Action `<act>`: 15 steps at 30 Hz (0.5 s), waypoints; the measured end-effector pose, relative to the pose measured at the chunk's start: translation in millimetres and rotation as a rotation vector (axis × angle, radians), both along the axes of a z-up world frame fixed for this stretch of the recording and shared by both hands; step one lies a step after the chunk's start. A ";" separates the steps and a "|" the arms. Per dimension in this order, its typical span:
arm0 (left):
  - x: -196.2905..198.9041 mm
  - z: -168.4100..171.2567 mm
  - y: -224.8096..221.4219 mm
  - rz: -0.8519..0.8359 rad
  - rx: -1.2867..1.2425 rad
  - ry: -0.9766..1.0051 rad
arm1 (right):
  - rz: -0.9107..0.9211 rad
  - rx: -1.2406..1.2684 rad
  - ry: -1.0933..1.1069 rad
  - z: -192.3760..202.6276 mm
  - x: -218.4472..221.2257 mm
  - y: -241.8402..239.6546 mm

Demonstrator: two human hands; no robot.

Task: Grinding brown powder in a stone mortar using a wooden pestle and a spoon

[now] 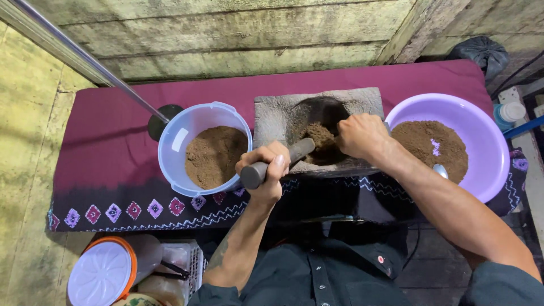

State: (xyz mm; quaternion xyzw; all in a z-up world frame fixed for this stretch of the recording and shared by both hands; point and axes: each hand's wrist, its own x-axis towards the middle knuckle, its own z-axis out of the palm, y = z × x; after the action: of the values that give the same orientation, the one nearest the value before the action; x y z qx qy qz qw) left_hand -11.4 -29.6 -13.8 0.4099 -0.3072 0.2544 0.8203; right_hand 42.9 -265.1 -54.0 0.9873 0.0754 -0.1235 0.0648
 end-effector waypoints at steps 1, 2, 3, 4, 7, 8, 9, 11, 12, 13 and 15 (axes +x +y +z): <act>-2.5 2.0 2.4 0.000 -0.001 0.002 | 0.000 -0.001 0.002 -3.4 -0.7 -2.6; -4.9 3.8 4.5 0.004 0.005 -0.002 | 0.007 -0.009 -0.008 -6.1 -0.7 -5.6; -7.3 5.7 6.7 0.008 0.011 -0.007 | 0.015 -0.018 -0.019 -8.7 -0.8 -8.5; -7.8 5.7 7.8 0.013 0.010 -0.004 | 0.020 -0.019 -0.016 -7.3 -1.2 -11.5; -8.1 5.2 7.4 0.007 0.001 -0.023 | 0.084 -0.242 -0.153 -10.2 -5.6 -17.8; -8.0 4.8 7.1 0.008 0.004 -0.031 | 0.134 -0.331 -0.174 -16.0 -8.3 -15.1; -7.9 4.5 7.0 0.010 0.007 -0.039 | 0.184 -0.420 -0.195 -21.8 -11.0 -12.2; -6.5 3.8 6.8 0.014 -0.004 -0.044 | 0.171 -0.276 -0.112 -21.4 -0.8 -7.6; -5.9 3.0 7.1 0.014 -0.014 -0.048 | 0.154 -0.131 -0.028 -21.8 4.1 -4.7; -6.6 3.0 8.1 0.017 -0.014 -0.047 | 0.157 -0.131 -0.027 -16.2 5.5 -1.5; -6.1 3.6 9.1 0.007 -0.010 -0.041 | 0.088 -0.050 0.044 -3.7 9.3 3.7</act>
State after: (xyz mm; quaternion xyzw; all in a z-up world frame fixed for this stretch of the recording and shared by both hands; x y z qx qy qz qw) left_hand -17.5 -20.5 -10.3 0.4016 -0.3211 0.2672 0.8150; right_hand 52.2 -261.4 -57.7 0.9782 0.1169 -0.1442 0.0933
